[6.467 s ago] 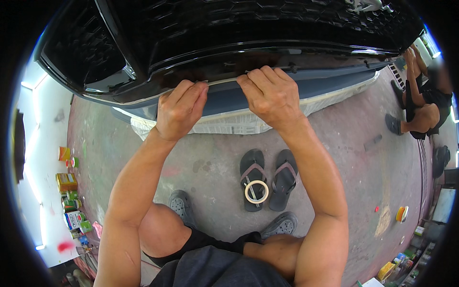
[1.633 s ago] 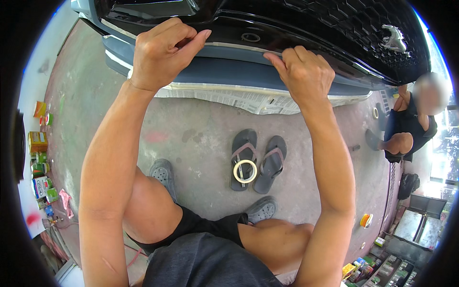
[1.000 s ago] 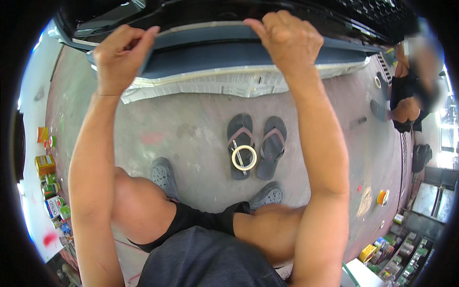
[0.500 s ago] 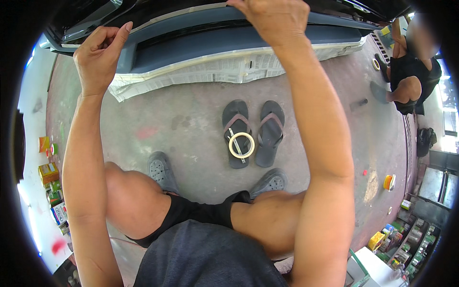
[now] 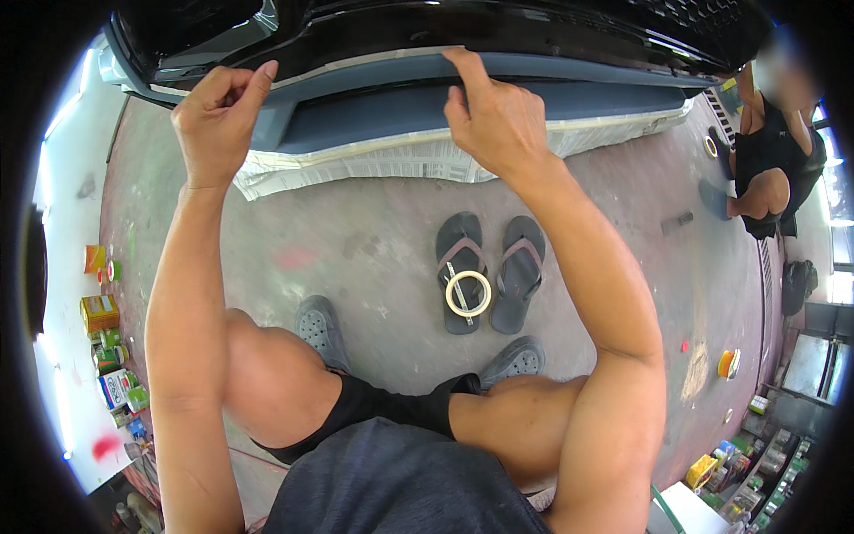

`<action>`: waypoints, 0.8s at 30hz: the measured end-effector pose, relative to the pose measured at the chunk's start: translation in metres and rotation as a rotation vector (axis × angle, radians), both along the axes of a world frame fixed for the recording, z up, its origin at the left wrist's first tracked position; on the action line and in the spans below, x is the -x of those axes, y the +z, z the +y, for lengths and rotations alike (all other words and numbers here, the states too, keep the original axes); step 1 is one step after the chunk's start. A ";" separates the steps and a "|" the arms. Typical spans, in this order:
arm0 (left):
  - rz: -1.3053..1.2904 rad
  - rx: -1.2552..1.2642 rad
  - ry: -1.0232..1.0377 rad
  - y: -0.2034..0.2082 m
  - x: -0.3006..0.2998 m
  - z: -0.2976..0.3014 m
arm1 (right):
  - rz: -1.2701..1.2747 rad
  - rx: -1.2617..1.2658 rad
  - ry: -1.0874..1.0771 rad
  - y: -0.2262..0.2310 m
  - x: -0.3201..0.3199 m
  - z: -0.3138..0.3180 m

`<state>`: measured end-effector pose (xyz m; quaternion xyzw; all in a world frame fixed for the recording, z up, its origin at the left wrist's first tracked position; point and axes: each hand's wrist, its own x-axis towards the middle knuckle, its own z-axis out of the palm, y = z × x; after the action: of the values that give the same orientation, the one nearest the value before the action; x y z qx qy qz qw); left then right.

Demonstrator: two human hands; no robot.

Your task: The person applies masking tape to the lower edge of a car's front bumper. They repeatedly tear small pieces of tape and press them along the bumper's contour, smoothing each piece with their fingers.

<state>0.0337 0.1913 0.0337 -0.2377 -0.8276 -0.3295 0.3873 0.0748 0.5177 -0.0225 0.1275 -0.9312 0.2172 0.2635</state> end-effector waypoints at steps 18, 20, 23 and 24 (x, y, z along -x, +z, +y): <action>0.006 0.070 0.005 -0.002 0.002 -0.006 | 0.007 0.022 0.040 -0.012 0.015 -0.026; -0.001 0.071 0.010 -0.001 0.002 -0.007 | 0.025 0.025 0.047 -0.015 0.017 -0.034; -0.017 0.047 0.000 -0.004 0.004 -0.007 | 0.020 0.068 0.017 -0.019 0.021 -0.049; -0.023 0.032 -0.018 -0.005 0.005 -0.006 | 0.051 0.048 0.057 -0.018 0.022 -0.053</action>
<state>0.0292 0.1852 0.0285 -0.2474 -0.8350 -0.3224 0.3709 0.0524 0.4651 -0.0405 0.1530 -0.9147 0.2438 0.2838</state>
